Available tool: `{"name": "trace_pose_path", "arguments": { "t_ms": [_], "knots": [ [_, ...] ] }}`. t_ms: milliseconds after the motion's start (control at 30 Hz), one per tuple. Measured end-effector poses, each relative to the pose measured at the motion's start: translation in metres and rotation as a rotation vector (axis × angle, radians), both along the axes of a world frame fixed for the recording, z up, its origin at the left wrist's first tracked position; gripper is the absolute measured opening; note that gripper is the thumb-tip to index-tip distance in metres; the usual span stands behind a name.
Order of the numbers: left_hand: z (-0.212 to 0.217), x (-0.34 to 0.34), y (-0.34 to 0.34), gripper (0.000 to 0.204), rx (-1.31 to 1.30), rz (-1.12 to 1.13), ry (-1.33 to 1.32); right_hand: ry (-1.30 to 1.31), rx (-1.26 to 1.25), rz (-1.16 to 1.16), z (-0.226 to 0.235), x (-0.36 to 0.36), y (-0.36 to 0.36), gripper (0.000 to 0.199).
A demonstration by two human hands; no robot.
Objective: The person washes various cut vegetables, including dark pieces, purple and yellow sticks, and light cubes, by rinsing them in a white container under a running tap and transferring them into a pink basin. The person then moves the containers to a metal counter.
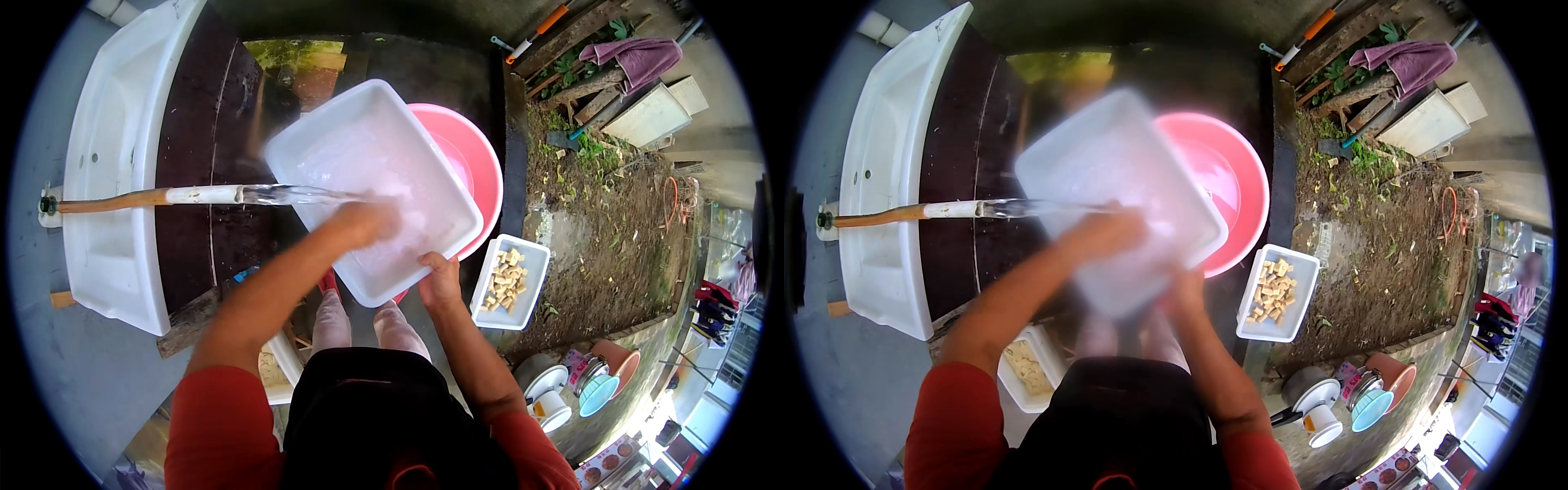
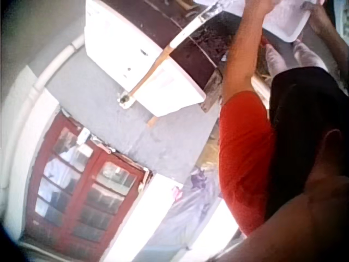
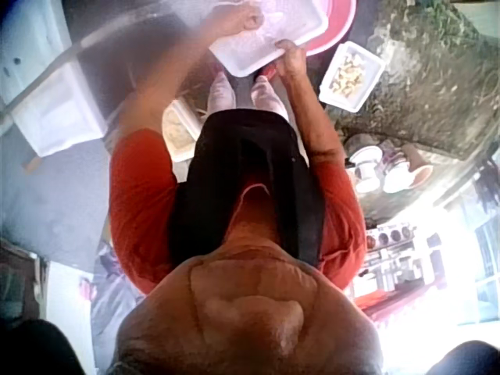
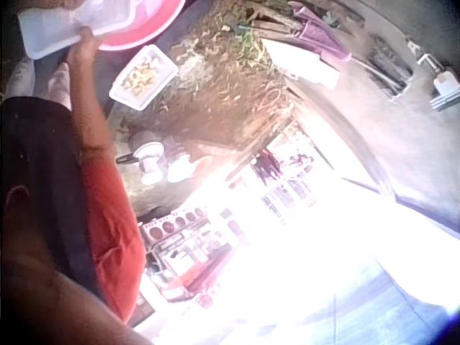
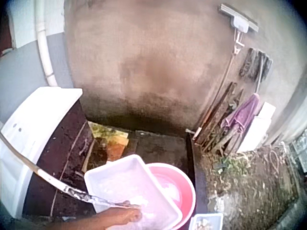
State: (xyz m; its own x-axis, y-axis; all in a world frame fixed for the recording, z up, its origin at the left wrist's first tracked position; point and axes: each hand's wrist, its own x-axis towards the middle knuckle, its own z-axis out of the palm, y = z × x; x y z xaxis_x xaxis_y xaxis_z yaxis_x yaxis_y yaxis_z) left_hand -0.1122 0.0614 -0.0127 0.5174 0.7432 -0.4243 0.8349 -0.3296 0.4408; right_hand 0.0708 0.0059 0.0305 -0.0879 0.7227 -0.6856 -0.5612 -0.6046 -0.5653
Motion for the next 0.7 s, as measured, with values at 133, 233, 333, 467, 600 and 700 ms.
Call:
{"name": "trace_pose_path", "arguments": {
  "t_ms": [133, 233, 333, 467, 600, 700],
  "knots": [
    [0.009, -0.022, 0.044, 0.018, 0.42, 0.591, 0.121, -0.106, 0.036, 0.14, -0.002, 0.009, -0.008, 0.058],
    [-0.019, 0.007, 0.045, 0.018, 0.505, 0.694, -0.202, -0.125, 0.097, 0.154, -0.025, 0.002, -0.011, 0.058],
    [-0.033, 0.032, 0.011, 0.016, 0.244, 0.235, -0.336, -0.065, -0.011, 0.135, -0.006, 0.007, 0.011, 0.057],
    [0.005, -0.003, 0.017, 0.017, 0.121, 0.186, 0.08, -0.047, -0.027, 0.057, -0.012, 0.011, 0.006, 0.058],
    [0.046, 0.067, 0.02, 0.03, 0.615, 0.293, -0.685, -0.21, 0.125, 0.151, -0.059, 0.016, 0.001, 0.059],
    [0.026, 0.081, 0.041, 0.034, 0.791, 0.263, -0.635, -0.271, 0.09, 0.138, -0.044, 0.014, 0.003, 0.061]
  ]
}}
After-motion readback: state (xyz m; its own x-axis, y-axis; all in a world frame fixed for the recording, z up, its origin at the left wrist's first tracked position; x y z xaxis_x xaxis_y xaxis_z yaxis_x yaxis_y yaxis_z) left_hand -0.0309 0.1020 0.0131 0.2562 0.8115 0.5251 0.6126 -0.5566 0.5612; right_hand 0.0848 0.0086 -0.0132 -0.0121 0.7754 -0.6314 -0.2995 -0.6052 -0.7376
